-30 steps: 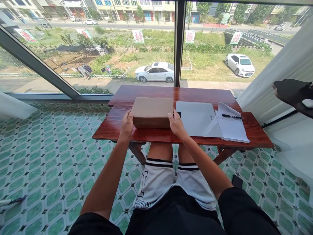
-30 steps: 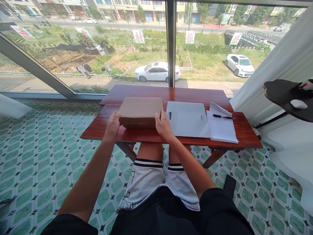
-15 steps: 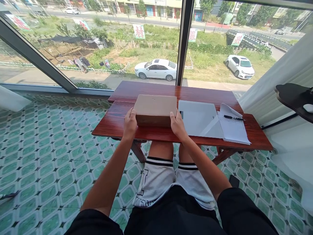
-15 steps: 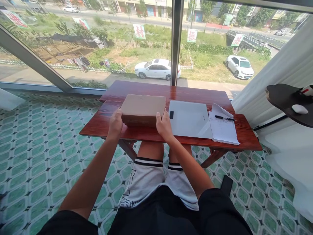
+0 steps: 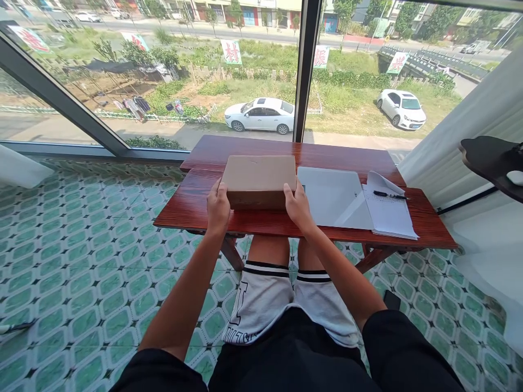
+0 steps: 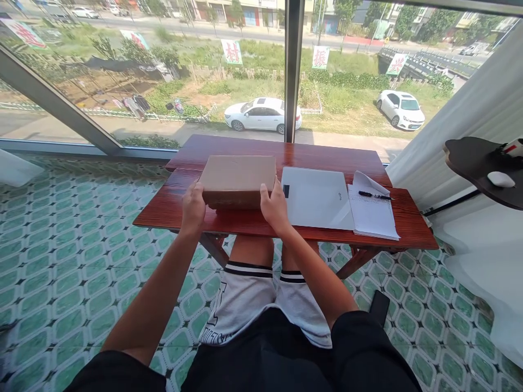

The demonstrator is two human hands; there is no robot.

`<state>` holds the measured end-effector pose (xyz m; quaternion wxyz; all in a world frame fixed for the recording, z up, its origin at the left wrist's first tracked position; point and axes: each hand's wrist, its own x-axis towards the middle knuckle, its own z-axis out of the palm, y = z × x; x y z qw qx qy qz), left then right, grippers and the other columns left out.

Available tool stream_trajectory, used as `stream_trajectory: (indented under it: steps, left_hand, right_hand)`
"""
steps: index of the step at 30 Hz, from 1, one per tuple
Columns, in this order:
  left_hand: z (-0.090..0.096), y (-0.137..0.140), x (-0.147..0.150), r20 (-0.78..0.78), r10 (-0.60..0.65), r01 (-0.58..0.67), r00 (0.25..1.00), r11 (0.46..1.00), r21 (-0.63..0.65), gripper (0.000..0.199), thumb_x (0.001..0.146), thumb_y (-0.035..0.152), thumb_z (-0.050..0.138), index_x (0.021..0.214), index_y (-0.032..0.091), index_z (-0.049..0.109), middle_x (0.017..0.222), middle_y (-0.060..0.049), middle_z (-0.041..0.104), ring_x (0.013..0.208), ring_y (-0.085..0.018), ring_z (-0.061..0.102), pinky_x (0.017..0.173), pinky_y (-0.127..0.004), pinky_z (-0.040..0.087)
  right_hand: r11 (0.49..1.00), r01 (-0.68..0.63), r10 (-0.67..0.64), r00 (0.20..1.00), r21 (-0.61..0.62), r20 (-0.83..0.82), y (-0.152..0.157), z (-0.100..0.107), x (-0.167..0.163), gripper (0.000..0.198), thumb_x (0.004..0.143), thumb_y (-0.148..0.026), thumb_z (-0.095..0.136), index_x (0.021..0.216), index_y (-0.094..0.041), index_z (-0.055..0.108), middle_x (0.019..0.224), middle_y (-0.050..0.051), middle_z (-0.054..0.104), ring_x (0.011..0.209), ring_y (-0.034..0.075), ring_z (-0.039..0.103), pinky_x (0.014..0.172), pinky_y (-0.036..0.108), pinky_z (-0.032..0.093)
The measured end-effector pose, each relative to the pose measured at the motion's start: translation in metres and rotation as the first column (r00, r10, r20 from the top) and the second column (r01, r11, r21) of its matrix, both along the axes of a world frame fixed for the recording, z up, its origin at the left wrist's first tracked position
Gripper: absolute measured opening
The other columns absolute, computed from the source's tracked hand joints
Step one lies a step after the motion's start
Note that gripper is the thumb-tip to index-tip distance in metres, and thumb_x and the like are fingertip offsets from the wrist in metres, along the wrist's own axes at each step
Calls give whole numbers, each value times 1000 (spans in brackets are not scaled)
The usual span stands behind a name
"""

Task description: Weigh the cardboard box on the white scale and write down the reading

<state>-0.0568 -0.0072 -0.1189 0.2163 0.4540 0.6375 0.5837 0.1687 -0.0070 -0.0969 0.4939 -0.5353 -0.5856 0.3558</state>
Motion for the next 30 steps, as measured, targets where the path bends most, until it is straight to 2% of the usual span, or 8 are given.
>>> stream_trajectory:
  steps: [5, 11, 22, 30]
  left_hand:
    - [22, -6, 14, -24, 47, -47, 999, 999, -12, 49, 95, 45, 42, 127, 16, 66, 142, -13, 61, 135, -26, 53, 120, -39, 35]
    - [36, -6, 32, -56, 39, -38, 998, 999, 14, 48, 96, 44, 42, 125, 16, 67, 138, -13, 63, 132, -27, 55, 118, -38, 37]
    - [48, 0, 81, -123, -100, 111, 987, 990, 88, 47, 99, 42, 38, 125, 16, 68, 130, -10, 68, 122, -22, 60, 110, -34, 42]
    - [43, 12, 126, -125, -218, 230, 968, 969, 90, 49, 99, 51, 39, 120, 18, 69, 127, -10, 69, 119, -22, 61, 106, -33, 44]
  right_hand:
    - [1000, 21, -21, 1000, 17, -20, 1, 4, 6, 60, 96, -46, 41, 148, -17, 47, 150, 9, 51, 142, 26, 44, 122, 45, 31]
    - [998, 52, -52, 998, 19, -42, -3, 15, 21, 55, 96, -45, 41, 145, -21, 50, 148, 7, 53, 140, 26, 46, 122, 46, 33]
    - [979, 189, -190, 982, 76, 9, -3, 25, 72, 51, 96, -48, 42, 139, -25, 57, 139, 6, 61, 131, 30, 54, 112, 48, 41]
    - [949, 300, -306, 951, 91, 51, -1, 29, 123, 53, 97, -53, 37, 133, -25, 63, 132, 7, 66, 123, 32, 58, 105, 48, 43]
